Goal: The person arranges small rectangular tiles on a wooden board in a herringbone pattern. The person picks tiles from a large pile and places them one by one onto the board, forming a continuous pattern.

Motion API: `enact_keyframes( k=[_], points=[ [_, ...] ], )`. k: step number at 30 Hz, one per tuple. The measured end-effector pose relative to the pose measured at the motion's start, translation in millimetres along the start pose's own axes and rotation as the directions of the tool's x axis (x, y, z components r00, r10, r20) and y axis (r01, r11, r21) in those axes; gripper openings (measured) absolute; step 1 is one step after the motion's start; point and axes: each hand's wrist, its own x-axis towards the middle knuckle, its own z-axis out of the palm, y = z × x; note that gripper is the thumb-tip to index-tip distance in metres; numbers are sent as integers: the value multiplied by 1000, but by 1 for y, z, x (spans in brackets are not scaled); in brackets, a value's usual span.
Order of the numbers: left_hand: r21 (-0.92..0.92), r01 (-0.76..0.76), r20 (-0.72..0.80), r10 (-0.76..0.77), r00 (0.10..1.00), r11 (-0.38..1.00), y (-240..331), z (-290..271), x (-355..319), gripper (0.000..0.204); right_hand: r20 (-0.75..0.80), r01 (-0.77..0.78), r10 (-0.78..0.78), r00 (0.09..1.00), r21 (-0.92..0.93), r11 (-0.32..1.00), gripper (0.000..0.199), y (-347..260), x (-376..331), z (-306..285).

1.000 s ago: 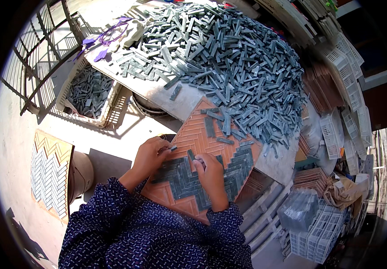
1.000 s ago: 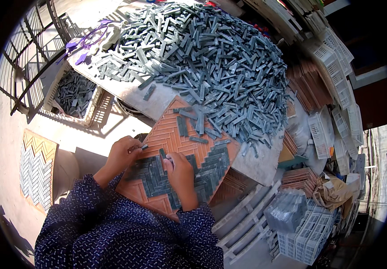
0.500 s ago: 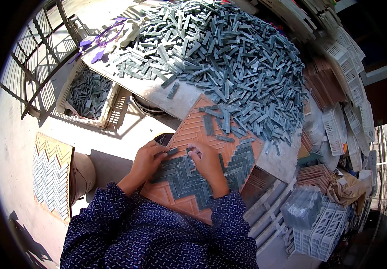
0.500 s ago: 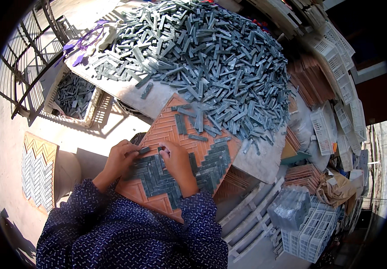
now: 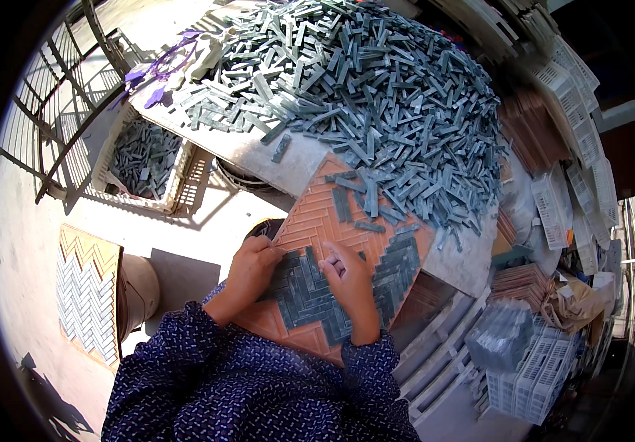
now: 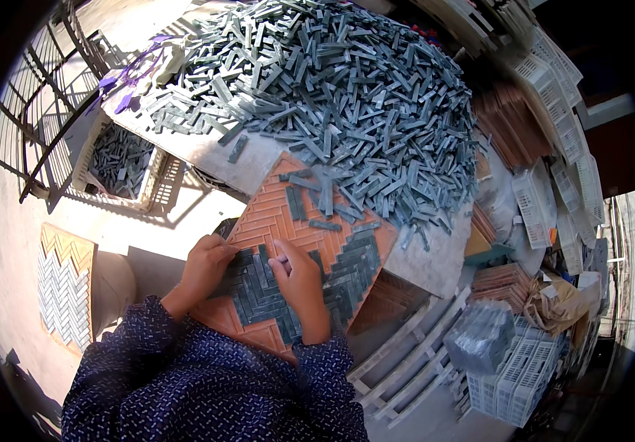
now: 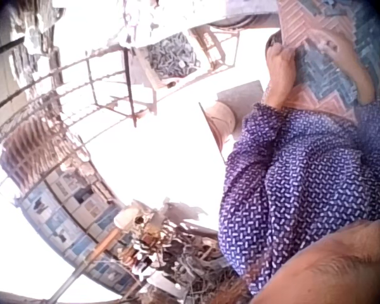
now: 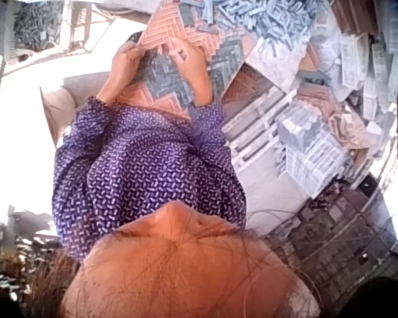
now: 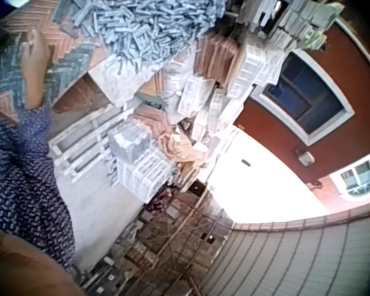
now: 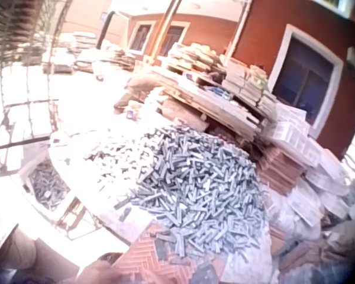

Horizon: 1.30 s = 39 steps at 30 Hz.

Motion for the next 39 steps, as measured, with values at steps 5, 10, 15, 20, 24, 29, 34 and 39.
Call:
enact_keyframes(
  k=[5, 10, 15, 20, 24, 29, 34, 39],
  points=[
    [-6, 13, -11, -13, 1000, 1000, 3, 5, 6, 8, -113, 8, -6, 994, 22, 1000, 24, -2, -20, -9],
    [113, -41, 115, 28, 993, 993, 10, 1, 20, 6, -178, 45, -47, 983, -18, 999, 20, -8, -28, -20],
    [103, -196, 181, 175, 968, 975, 17, 7, 68, 12, -248, 47, -45, 968, 1, 999, 17, -8, -41, -30],
    [144, -627, 266, 581, 769, 765, 9, 37, 133, 28, -269, 53, -56, 962, -20, 998, 17, -5, -55, -37],
    [184, -711, 485, 567, 666, 678, 10, 42, 159, 13, -281, -2, -1, 960, -11, 1000, 17, -1, -68, -45],
    [184, -797, 572, 597, 563, 575, 14, 39, 173, 22, -285, 4, -4, 958, 2, 1000, 16, 5, -71, -46],
    [121, -826, 592, 628, 505, 550, 7, 41, 176, 22, -263, 23, -19, 965, 13, 1000, 16, 4, -69, -45],
    [109, -839, 534, 681, 501, 532, 6, 35, 173, 24, -254, 52, -51, 966, -2, 999, 16, 6, -68, -44]
  ],
)
